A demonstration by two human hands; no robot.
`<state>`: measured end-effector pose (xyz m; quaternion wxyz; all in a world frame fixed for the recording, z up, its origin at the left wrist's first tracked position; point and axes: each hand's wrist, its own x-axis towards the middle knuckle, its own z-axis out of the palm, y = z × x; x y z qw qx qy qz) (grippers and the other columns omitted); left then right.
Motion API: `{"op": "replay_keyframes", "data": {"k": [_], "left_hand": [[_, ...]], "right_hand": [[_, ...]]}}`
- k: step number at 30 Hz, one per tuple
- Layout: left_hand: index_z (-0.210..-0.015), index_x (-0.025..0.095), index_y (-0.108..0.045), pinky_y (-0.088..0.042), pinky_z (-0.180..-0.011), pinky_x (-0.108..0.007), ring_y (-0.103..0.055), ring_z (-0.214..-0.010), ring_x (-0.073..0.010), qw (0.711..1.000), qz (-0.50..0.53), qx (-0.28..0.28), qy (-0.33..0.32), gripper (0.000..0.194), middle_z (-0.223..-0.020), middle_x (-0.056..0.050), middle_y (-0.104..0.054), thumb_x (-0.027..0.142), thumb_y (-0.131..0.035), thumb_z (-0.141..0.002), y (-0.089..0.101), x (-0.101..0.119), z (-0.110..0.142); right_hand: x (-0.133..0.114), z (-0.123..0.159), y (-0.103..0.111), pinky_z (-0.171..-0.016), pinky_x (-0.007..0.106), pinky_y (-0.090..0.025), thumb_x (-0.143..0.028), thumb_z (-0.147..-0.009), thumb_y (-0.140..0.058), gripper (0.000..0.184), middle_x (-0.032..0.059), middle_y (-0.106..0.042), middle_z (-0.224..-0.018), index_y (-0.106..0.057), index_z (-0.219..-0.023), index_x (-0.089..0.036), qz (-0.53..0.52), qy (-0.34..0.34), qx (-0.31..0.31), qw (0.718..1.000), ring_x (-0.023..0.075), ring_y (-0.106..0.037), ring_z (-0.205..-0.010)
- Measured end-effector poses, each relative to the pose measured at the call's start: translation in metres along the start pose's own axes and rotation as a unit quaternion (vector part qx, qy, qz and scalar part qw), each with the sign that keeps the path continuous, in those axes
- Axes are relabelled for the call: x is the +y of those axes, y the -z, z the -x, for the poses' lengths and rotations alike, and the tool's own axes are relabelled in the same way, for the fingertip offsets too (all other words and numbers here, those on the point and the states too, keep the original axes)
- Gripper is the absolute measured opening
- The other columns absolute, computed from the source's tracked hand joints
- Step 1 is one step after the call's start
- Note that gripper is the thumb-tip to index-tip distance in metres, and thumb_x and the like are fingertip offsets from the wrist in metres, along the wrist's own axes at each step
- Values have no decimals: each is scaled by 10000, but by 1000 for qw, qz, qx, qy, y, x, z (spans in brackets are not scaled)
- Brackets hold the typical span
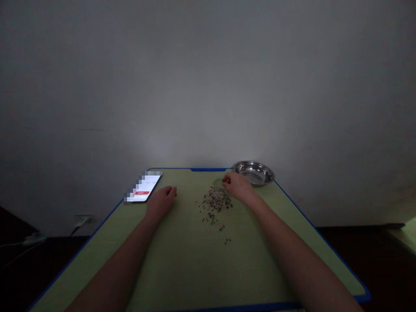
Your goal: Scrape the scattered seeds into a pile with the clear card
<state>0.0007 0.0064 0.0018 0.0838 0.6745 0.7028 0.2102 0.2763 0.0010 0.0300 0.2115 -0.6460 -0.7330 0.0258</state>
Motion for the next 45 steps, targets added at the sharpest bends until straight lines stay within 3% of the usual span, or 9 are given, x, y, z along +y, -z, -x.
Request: {"op": "replay_keyframes", "data": {"k": [8, 16, 23, 30, 45], "left_hand": [[-813, 200, -661, -335, -614, -292, -615, -803, -210, 1000, 8, 2, 2, 425, -905, -87, -707, 415, -307, -907, 1, 0, 1], [-793, 200, -653, -334, -617, -288, -606, -778, -198, 1000, 21, 4, 1, 415, -877, -80, -701, 409, -314, -909, 0, 0, 1], [-791, 198, -650, -313, -603, -292, -602, -782, -201, 1000, 24, 1, 7, 411, -887, -79, -702, 405, -314, -908, 0, 0, 1], [-767, 200, -638, -314, -603, -291, -599, -767, -197, 1000, 27, 4, 1, 417, -852, -76, -696, 423, -313, -902, -1, -3, 0], [-772, 206, -618, -333, -607, -280, -610, -787, -200, 1000, 9, -7, 8, 406, -854, -71, -693, 422, -299, -899, 3, -2, 1]], "right_hand": [[-15, 13, -10, -699, 300, -408, -210, -888, -511, 181, 111, -707, -950, -681, -946, -186, 73, 26, 17, 997, 233, -633, -854], [-26, 34, -7, -689, 297, -400, -231, -876, -557, 132, 90, -710, -912, -682, -890, -191, 55, 81, -9, 995, 227, -632, -822], [-16, 29, 4, -690, 279, -439, -225, -860, -574, 125, 72, -724, -852, -681, -897, -174, -36, 58, 13, 998, 189, -643, -764], [-11, 29, -16, -605, 246, -440, -207, -816, -609, 97, 38, -720, -760, -700, -818, -174, -107, 42, -6, 993, 159, -630, -670], [9, 23, -23, -755, 319, -447, -189, -861, -549, 175, 103, -728, -892, -706, -931, -159, -54, 9, 76, 996, 225, -657, -818]]}}
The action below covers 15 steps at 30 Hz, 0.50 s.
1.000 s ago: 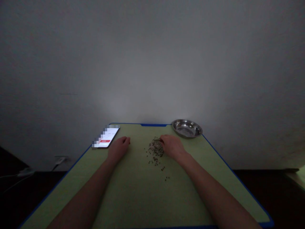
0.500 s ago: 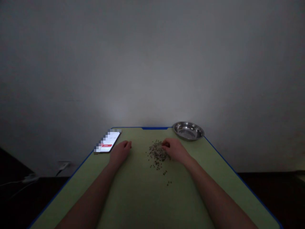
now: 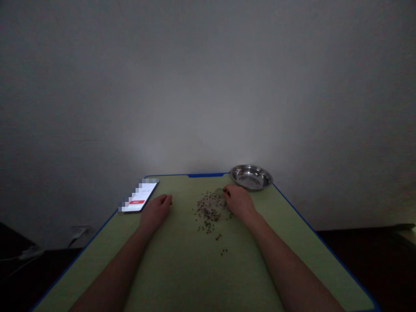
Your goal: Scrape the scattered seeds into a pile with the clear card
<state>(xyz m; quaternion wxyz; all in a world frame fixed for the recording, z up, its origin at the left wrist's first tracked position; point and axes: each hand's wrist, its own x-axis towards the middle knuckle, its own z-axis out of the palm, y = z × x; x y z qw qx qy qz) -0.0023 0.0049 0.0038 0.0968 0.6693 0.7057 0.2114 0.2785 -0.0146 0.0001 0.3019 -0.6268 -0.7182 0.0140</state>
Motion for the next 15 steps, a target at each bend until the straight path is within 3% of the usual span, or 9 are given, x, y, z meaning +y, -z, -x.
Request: {"op": "replay_keyframes", "data": {"k": [9, 15], "left_hand": [[-792, 200, -637, -341, -617, -278, -618, -800, -200, 1000, 0, -4, -3, 412, -874, -73, -701, 420, -306, -905, 0, 1, 2], [-797, 203, -645, -336, -602, -284, -614, -771, -198, 1000, -9, -8, 4, 417, -856, -72, -699, 426, -311, -908, 1, 3, 2]], "right_hand": [[-25, 6, 0, -764, 304, -457, -207, -879, -552, 166, 80, -730, -921, -706, -936, -182, -17, 55, -9, 998, 208, -653, -832], [-45, 17, -1, -712, 272, -476, -198, -840, -606, 161, 50, -752, -865, -724, -950, -181, -117, 57, -46, 990, 177, -672, -762]]}}
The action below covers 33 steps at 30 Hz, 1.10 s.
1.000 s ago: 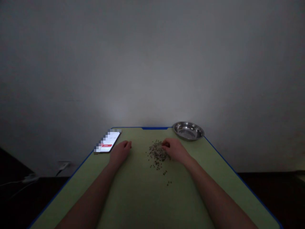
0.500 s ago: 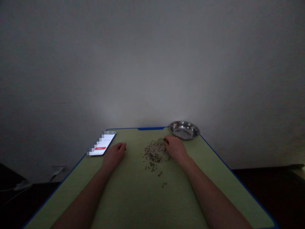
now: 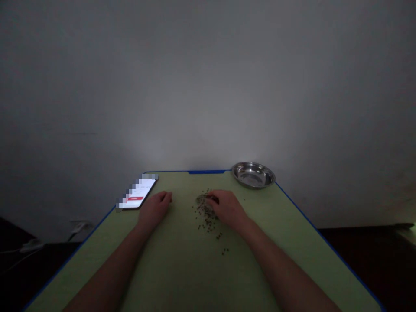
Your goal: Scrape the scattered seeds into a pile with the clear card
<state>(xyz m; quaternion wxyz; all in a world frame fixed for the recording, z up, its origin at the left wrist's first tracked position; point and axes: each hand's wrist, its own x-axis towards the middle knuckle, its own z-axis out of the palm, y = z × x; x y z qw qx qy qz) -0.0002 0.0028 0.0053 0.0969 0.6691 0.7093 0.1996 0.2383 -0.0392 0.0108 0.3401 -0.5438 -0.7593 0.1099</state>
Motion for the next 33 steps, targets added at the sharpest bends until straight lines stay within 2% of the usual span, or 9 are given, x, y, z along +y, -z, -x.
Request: {"op": "replay_keyframes", "data": {"k": [6, 12, 16, 20, 24, 30, 33], "left_hand": [[-799, 205, -647, -339, -597, -281, -620, -789, -204, 1000, -5, 2, -1, 407, -871, -70, -704, 413, -315, -910, 1, 2, 2], [-796, 205, -652, -352, -601, -277, -623, -778, -200, 1000, -2, 5, -2, 399, -860, -68, -708, 411, -330, -910, 2, 2, 2], [-802, 202, -653, -350, -601, -274, -625, -797, -200, 1000, -6, 7, -7, 402, -879, -68, -713, 417, -331, -913, 1, 1, 1], [-812, 201, -652, -357, -613, -275, -629, -801, -200, 1000, 0, 1, -6, 408, -888, -71, -712, 420, -323, -916, 1, 0, 1], [-800, 196, -646, -360, -622, -278, -630, -802, -201, 1000, 3, 1, -8, 415, -886, -76, -714, 421, -318, -917, -1, -2, -1], [-799, 204, -643, -351, -609, -279, -629, -805, -206, 1000, -3, 3, -1, 406, -883, -73, -712, 424, -320, -911, 0, -1, -1], [-803, 202, -644, -356, -615, -283, -631, -808, -209, 1000, -3, -1, -1, 405, -884, -77, -713, 416, -319, -912, 2, 1, 0]], "right_hand": [[11, -1, -1, -775, 317, -479, -220, -843, -593, 193, 74, -755, -956, -735, -972, -202, 30, -17, -15, 999, 212, -683, -854], [30, -7, 8, -743, 312, -480, -238, -855, -583, 170, 70, -753, -880, -734, -923, -198, 66, -59, 28, 996, 209, -680, -803], [37, -8, 14, -719, 300, -478, -253, -876, -550, 202, 69, -746, -866, -715, -969, -181, 87, -77, 60, 991, 198, -674, -775], [44, -5, 16, -733, 338, -467, -258, -884, -537, 224, 106, -741, -920, -705, -1002, -168, 131, -90, 73, 985, 239, -672, -813], [44, -2, 12, -746, 355, -456, -249, -880, -543, 211, 127, -735, -964, -710, -979, -166, 156, -82, 60, 983, 270, -665, -863], [34, -2, 3, -779, 317, -453, -266, -878, -556, 184, 66, -742, -960, -706, -968, -210, 129, -47, 36, 990, 224, -662, -865], [32, -3, 7, -762, 320, -457, -276, -880, -541, 200, 71, -742, -947, -707, -966, -203, 106, -50, 47, 992, 221, -660, -842]]}}
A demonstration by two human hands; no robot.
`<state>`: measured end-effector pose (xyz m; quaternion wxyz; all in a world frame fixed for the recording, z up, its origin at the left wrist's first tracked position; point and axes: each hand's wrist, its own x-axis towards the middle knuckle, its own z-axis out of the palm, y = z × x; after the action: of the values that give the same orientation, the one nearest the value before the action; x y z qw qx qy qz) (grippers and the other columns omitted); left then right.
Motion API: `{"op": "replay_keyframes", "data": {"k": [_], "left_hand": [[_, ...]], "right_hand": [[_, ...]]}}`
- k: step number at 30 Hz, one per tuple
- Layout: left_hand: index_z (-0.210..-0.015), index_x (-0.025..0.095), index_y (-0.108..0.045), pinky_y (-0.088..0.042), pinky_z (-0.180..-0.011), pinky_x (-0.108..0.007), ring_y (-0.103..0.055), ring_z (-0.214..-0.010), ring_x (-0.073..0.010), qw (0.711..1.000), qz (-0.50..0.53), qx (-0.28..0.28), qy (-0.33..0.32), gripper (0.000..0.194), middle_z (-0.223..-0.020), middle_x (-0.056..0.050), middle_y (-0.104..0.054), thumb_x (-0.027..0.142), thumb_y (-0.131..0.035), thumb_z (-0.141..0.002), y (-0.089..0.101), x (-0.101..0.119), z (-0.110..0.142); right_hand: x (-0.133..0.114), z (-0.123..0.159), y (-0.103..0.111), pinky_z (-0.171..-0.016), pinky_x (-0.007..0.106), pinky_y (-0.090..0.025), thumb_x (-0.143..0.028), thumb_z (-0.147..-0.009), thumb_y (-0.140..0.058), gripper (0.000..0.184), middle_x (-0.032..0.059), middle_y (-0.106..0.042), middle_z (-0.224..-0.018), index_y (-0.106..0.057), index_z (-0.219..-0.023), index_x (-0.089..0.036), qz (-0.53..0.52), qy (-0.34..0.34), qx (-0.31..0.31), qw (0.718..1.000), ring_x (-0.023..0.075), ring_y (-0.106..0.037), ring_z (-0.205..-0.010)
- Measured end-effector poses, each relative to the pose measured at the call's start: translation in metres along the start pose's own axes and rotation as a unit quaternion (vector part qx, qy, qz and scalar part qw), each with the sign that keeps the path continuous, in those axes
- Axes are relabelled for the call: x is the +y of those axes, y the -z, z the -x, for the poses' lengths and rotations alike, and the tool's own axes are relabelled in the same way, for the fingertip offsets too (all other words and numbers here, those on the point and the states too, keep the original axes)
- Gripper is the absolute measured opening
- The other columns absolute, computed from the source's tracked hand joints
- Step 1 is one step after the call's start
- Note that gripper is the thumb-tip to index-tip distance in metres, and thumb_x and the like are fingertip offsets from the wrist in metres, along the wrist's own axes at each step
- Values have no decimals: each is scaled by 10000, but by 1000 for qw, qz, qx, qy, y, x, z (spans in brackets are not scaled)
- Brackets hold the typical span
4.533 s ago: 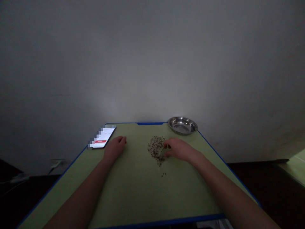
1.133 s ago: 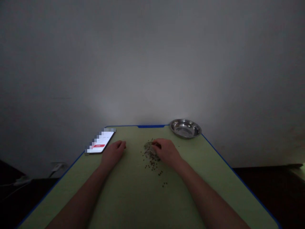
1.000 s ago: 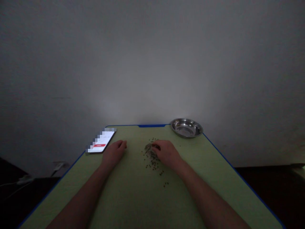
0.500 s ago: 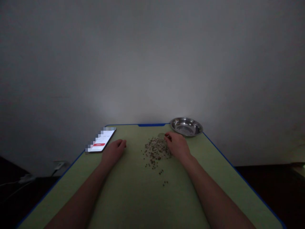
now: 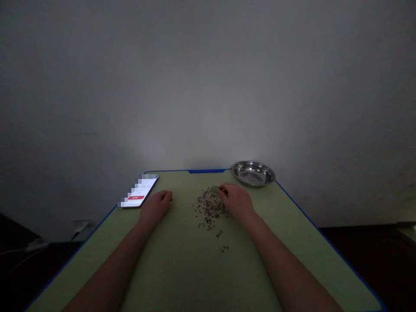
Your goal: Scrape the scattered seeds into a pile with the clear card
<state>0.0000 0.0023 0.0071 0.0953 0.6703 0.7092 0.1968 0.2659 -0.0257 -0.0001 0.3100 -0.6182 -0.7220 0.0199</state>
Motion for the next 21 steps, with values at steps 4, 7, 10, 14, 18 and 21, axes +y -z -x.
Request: {"op": "replay_keyframes", "data": {"k": [4, 7, 10, 14, 18, 21], "left_hand": [[-796, 201, -644, -363, -638, -284, -629, -827, -208, 1000, 4, 2, -8, 403, -897, -79, -715, 409, -319, -913, 1, 0, 1], [-795, 205, -644, -360, -634, -282, -627, -819, -205, 1000, 4, 6, -5, 403, -897, -74, -713, 416, -320, -911, 0, 0, 0], [-796, 204, -642, -353, -624, -281, -624, -812, -205, 1000, 2, 6, -5, 406, -889, -72, -709, 421, -318, -909, -1, -1, -1], [-787, 203, -639, -352, -626, -284, -624, -824, -211, 1000, -2, 10, -10, 405, -880, -77, -708, 417, -316, -908, -2, -1, -1], [-786, 200, -644, -359, -627, -284, -627, -817, -207, 1000, 3, 8, -7, 404, -888, -78, -713, 412, -323, -907, -1, 0, -1], [-796, 197, -653, -363, -628, -282, -628, -815, -204, 1000, -2, 8, -10, 414, -888, -76, -714, 414, -320, -909, -1, 0, -1]], "right_hand": [[-1, 3, 5, -690, 299, -466, -266, -838, -563, 190, 59, -735, -814, -720, -907, -183, -96, -19, -4, 995, 195, -651, -727], [-6, 8, 5, -625, 268, -454, -269, -806, -600, 169, 30, -723, -741, -726, -884, -189, -133, -8, -51, 990, 169, -630, -651], [-13, 12, 2, -608, 259, -434, -282, -817, -599, 169, 24, -715, -729, -728, -873, -188, -145, 19, -95, 985, 160, -616, -637], [-13, 12, 1, -645, 273, -438, -266, -825, -597, 171, 45, -731, -783, -729, -899, -186, -111, 12, -89, 990, 172, -633, -679], [-4, 8, 2, -686, 298, -449, -249, -833, -585, 170, 63, -738, -825, -724, -909, -189, -85, -16, -55, 995, 191, -649, -734], [1, 6, 4, -707, 315, -449, -247, -848, -560, 179, 71, -734, -847, -713, -917, -185, -84, -21, -41, 995, 200, -642, -759]]}}
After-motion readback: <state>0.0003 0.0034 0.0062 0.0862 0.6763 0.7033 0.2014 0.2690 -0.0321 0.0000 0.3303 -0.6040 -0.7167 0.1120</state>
